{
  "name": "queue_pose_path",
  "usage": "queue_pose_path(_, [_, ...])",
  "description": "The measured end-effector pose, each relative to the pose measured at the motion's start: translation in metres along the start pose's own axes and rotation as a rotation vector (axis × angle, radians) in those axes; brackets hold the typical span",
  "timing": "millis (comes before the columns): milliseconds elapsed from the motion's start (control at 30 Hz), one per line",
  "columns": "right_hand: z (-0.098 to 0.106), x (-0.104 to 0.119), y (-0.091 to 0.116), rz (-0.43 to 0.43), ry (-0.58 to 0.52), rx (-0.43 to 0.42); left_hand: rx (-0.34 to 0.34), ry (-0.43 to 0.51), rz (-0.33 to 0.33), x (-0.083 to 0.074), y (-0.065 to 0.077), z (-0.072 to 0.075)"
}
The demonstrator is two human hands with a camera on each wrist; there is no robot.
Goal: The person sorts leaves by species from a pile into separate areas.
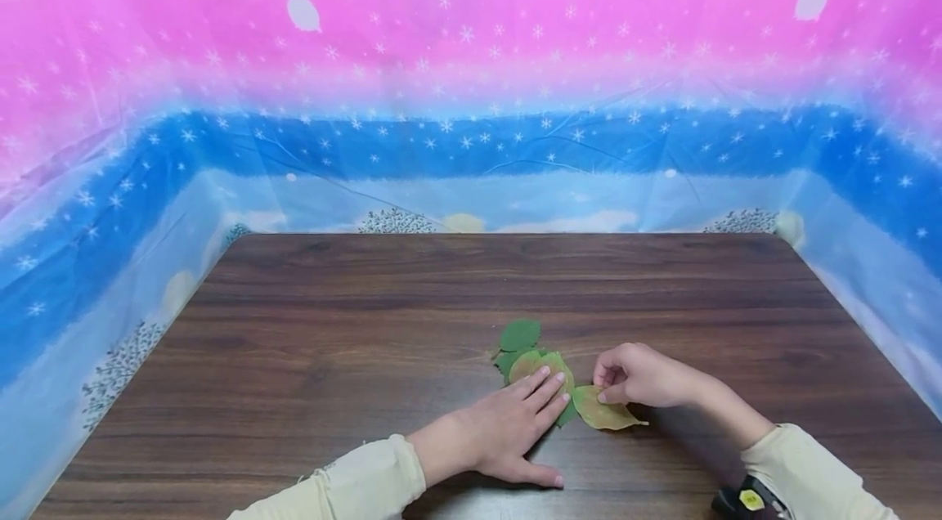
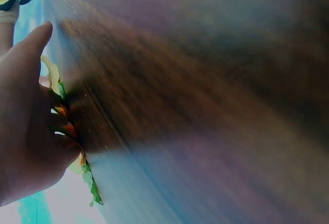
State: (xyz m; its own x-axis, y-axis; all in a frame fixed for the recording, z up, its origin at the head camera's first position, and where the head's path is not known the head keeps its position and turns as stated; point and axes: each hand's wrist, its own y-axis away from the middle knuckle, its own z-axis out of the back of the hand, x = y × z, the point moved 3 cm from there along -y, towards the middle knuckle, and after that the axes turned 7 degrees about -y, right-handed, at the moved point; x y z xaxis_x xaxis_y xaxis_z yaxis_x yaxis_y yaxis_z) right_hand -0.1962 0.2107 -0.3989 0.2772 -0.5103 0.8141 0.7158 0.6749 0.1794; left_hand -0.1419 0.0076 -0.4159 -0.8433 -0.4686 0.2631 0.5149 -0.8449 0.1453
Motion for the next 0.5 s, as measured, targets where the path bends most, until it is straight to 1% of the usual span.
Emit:
queue_pose_path(100, [0.002,0.0,-0.001,0.002,-0.02,-0.016,-0.007,-0.008,-0.002,0.0,0.001,0.0])
queue_pose_path(267, [0.006,0.002,-0.003,0.021,-0.021,-0.064,-0.016,-0.022,-0.004,0.0,0.0,0.0])
queue_pose_path(367, [0.009,0.001,-0.006,0.028,-0.021,-0.105,-0.019,-0.027,-0.004,0.0,0.0,-0.001])
queue_pose_path(500, [0.016,0.0,-0.011,0.024,-0.035,-0.187,-0.031,-0.038,-0.005,-0.001,0.0,-0.002])
